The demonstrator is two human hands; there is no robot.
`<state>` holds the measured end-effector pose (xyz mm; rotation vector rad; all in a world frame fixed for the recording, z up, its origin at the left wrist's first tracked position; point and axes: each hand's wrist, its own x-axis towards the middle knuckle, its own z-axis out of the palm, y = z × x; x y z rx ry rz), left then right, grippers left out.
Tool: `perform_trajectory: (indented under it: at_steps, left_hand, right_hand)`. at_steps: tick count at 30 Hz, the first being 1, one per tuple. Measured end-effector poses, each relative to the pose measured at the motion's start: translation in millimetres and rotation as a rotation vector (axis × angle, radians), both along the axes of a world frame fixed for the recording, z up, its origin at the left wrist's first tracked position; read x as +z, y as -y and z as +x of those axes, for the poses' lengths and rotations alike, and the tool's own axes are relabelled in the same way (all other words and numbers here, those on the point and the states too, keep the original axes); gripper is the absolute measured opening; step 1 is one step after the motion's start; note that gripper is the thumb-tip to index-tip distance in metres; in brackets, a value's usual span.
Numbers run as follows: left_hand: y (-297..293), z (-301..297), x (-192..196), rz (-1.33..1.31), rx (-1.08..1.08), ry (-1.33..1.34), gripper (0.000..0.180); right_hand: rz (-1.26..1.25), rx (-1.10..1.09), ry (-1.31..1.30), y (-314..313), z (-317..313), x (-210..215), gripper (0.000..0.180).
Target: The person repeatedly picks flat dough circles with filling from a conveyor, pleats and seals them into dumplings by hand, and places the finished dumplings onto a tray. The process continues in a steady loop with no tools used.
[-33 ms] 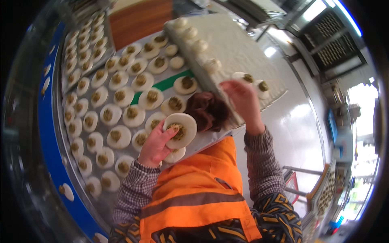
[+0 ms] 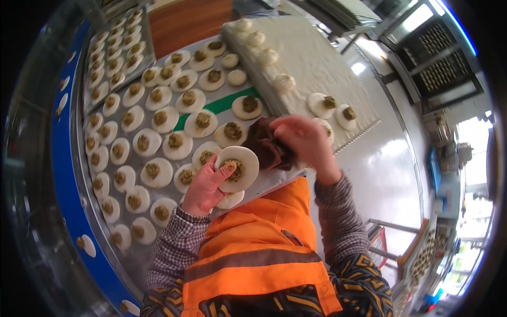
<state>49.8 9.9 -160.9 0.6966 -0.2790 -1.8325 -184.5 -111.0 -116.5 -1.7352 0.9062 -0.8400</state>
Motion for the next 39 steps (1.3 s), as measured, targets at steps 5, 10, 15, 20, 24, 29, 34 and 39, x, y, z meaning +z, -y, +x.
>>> perform_trajectory:
  at_steps: [5, 10, 15, 20, 24, 29, 34, 39]
  left_hand:
    - [-24, 11, -8, 0.018, 0.128, 0.18, 0.041]
    - [-29, 16, -14, -0.034, 0.191, 0.526, 0.039]
    - [-34, 25, -15, -0.115, 0.091, 0.761, 0.037]
    - [-41, 37, -8, -0.124, -0.082, 1.042, 0.038]
    - [-50, 52, -4, -0.191, -0.238, 1.13, 0.038]
    - [-76, 64, -12, -0.065, 0.0, 0.473, 0.041]
    - [-86, 58, -15, -0.063, 0.088, 0.688, 0.042]
    - [-79, 61, -2, -0.011, -0.144, 0.937, 0.044]
  right_hand:
    - [0.278, 0.179, -0.063, -34, 65, -23, 0.017]
    - [-0.494, 0.218, -0.274, -43, 86, -30, 0.009]
    - [0.289, 0.256, -0.171, -45, 96, -32, 0.014]
    - [-0.223, 0.441, -0.27, -48, 100, -36, 0.019]
    - [-0.013, 0.455, -0.202, -60, 108, -37, 0.017]
    - [-0.308, 0.461, -0.323, -74, 113, -32, 0.017]
    - [0.244, 0.468, -0.146, -78, 124, -32, 0.016]
    - [-0.253, 0.582, -0.257, -73, 127, -31, 0.018]
